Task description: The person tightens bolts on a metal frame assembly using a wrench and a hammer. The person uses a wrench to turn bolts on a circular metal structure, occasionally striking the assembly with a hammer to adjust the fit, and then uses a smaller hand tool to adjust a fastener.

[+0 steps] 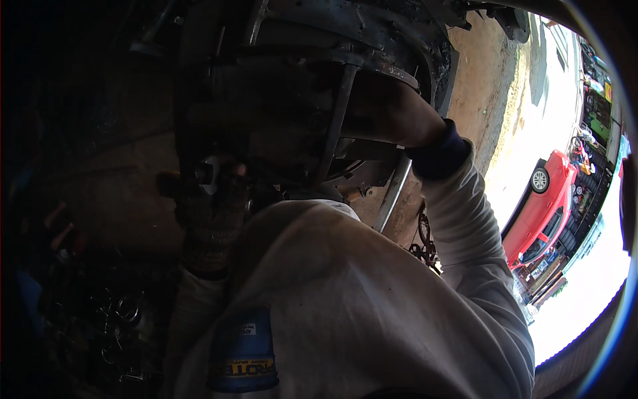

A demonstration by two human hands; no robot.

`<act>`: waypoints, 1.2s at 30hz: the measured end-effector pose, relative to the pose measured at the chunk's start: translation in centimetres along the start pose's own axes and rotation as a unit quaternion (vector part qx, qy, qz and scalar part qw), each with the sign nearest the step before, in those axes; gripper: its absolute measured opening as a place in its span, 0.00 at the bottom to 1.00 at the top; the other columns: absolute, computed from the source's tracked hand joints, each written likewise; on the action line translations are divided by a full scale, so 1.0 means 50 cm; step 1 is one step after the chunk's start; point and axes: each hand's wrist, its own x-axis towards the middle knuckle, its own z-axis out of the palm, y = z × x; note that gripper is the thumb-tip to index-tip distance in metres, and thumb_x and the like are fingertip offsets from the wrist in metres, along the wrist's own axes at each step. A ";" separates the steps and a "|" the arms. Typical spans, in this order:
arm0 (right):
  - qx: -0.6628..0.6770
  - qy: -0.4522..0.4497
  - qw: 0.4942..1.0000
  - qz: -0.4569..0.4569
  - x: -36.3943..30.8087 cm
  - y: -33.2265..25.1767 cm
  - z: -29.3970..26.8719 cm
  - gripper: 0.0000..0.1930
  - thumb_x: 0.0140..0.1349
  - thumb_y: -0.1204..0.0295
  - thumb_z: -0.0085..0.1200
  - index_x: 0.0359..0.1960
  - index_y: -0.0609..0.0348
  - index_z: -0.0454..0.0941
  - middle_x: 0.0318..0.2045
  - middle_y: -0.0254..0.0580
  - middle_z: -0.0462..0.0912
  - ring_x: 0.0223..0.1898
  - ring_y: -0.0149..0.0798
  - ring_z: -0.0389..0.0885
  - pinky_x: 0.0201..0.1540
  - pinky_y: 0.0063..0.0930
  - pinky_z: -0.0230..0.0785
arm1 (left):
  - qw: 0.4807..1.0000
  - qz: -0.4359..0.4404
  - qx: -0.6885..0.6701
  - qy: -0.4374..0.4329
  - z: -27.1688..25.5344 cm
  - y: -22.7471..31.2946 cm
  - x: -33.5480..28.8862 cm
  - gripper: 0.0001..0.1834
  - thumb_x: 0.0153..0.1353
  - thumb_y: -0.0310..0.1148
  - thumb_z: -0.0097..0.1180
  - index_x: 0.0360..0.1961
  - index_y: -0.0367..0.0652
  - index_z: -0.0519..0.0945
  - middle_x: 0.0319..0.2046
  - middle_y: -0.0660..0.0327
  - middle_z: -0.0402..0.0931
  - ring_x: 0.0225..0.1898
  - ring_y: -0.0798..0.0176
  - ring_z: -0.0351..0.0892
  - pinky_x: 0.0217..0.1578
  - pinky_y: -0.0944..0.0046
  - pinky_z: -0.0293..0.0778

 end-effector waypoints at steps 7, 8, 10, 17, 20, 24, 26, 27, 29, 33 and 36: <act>0.628 0.078 0.733 0.249 0.003 -0.046 -0.005 0.24 0.67 0.75 0.53 0.64 0.63 0.65 0.58 0.44 0.76 0.56 0.40 0.78 0.59 0.33 0.71 | 0.966 -0.164 -0.198 -0.025 0.004 -0.003 0.002 0.30 0.62 0.44 0.63 0.64 0.55 0.70 0.51 0.55 0.77 0.43 0.54 0.83 0.37 0.57 0.81; 0.613 0.064 0.741 0.267 0.007 -0.048 -0.010 0.23 0.66 0.75 0.54 0.63 0.62 0.68 0.57 0.44 0.77 0.55 0.40 0.78 0.59 0.33 0.71 | 0.979 -0.135 -0.154 -0.022 0.002 0.008 0.005 0.30 0.62 0.45 0.63 0.63 0.52 0.70 0.49 0.56 0.78 0.43 0.56 0.83 0.37 0.58 0.81; 0.597 0.052 0.747 0.288 0.015 -0.048 -0.019 0.22 0.66 0.75 0.54 0.62 0.60 0.71 0.56 0.44 0.78 0.55 0.40 0.78 0.60 0.32 0.70 | 0.991 0.066 0.119 0.020 -0.002 0.027 0.010 0.29 0.62 0.45 0.63 0.62 0.48 0.70 0.47 0.58 0.80 0.44 0.59 0.83 0.40 0.61 0.81; 0.371 -0.059 0.910 0.176 0.035 0.001 -0.033 0.12 0.63 0.76 0.58 0.48 0.61 0.82 0.49 0.43 0.83 0.52 0.39 0.80 0.59 0.33 0.69 | 0.995 0.030 -0.094 0.003 0.016 0.080 0.050 0.14 0.64 0.29 0.59 0.49 0.41 0.73 0.40 0.58 0.79 0.37 0.65 0.79 0.36 0.66 0.77; 0.331 -0.057 0.928 0.161 0.045 0.003 -0.024 0.11 0.62 0.76 0.58 0.46 0.58 0.83 0.46 0.42 0.84 0.51 0.39 0.80 0.58 0.32 0.70 | 0.986 0.022 0.150 -0.068 0.032 -0.020 -0.003 0.24 0.66 0.38 0.57 0.61 0.50 0.68 0.55 0.58 0.72 0.49 0.60 0.78 0.48 0.62 0.78; 0.265 -0.040 0.951 0.154 0.019 0.004 -0.003 0.11 0.62 0.73 0.60 0.46 0.54 0.84 0.48 0.42 0.83 0.50 0.41 0.80 0.57 0.33 0.70 | 0.907 0.275 0.317 0.043 0.003 0.009 0.022 0.27 0.70 0.41 0.53 0.68 0.51 0.65 0.63 0.59 0.68 0.57 0.60 0.76 0.56 0.60 0.76; 0.214 -0.024 0.967 0.133 0.007 0.004 0.005 0.11 0.61 0.72 0.60 0.46 0.53 0.84 0.50 0.41 0.81 0.51 0.42 0.79 0.58 0.33 0.69 | 0.975 0.145 0.167 0.012 0.001 0.025 0.022 0.27 0.69 0.43 0.54 0.66 0.50 0.66 0.61 0.60 0.69 0.55 0.60 0.77 0.53 0.61 0.77; 0.162 -0.014 0.981 0.109 0.006 0.007 0.006 0.11 0.61 0.71 0.60 0.46 0.52 0.84 0.52 0.41 0.80 0.52 0.43 0.79 0.59 0.33 0.69 | 0.996 0.050 0.071 0.001 0.012 0.027 0.023 0.27 0.69 0.43 0.54 0.66 0.50 0.66 0.60 0.60 0.70 0.54 0.60 0.77 0.52 0.61 0.77; 0.198 -0.011 0.973 0.119 0.011 0.010 0.002 0.12 0.61 0.71 0.61 0.47 0.52 0.84 0.54 0.41 0.79 0.54 0.43 0.78 0.60 0.34 0.67 | 0.998 -0.052 -0.017 0.004 0.024 0.020 0.022 0.27 0.68 0.45 0.55 0.65 0.49 0.67 0.58 0.60 0.71 0.51 0.60 0.78 0.50 0.61 0.77; 0.153 -0.039 0.983 0.095 -0.017 0.039 0.007 0.16 0.59 0.70 0.63 0.50 0.52 0.83 0.55 0.41 0.79 0.57 0.42 0.76 0.64 0.35 0.64 | 0.994 -0.099 -0.047 0.017 0.021 0.016 0.010 0.28 0.65 0.47 0.57 0.62 0.48 0.69 0.53 0.62 0.74 0.47 0.61 0.80 0.46 0.61 0.78; 0.366 0.013 0.919 0.144 -0.007 -0.013 0.042 0.17 0.59 0.72 0.64 0.51 0.52 0.83 0.54 0.42 0.80 0.58 0.41 0.76 0.64 0.36 0.65 | 0.991 -0.126 -0.052 0.009 -0.009 -0.006 -0.003 0.28 0.64 0.49 0.59 0.60 0.47 0.70 0.50 0.63 0.76 0.43 0.61 0.82 0.42 0.61 0.79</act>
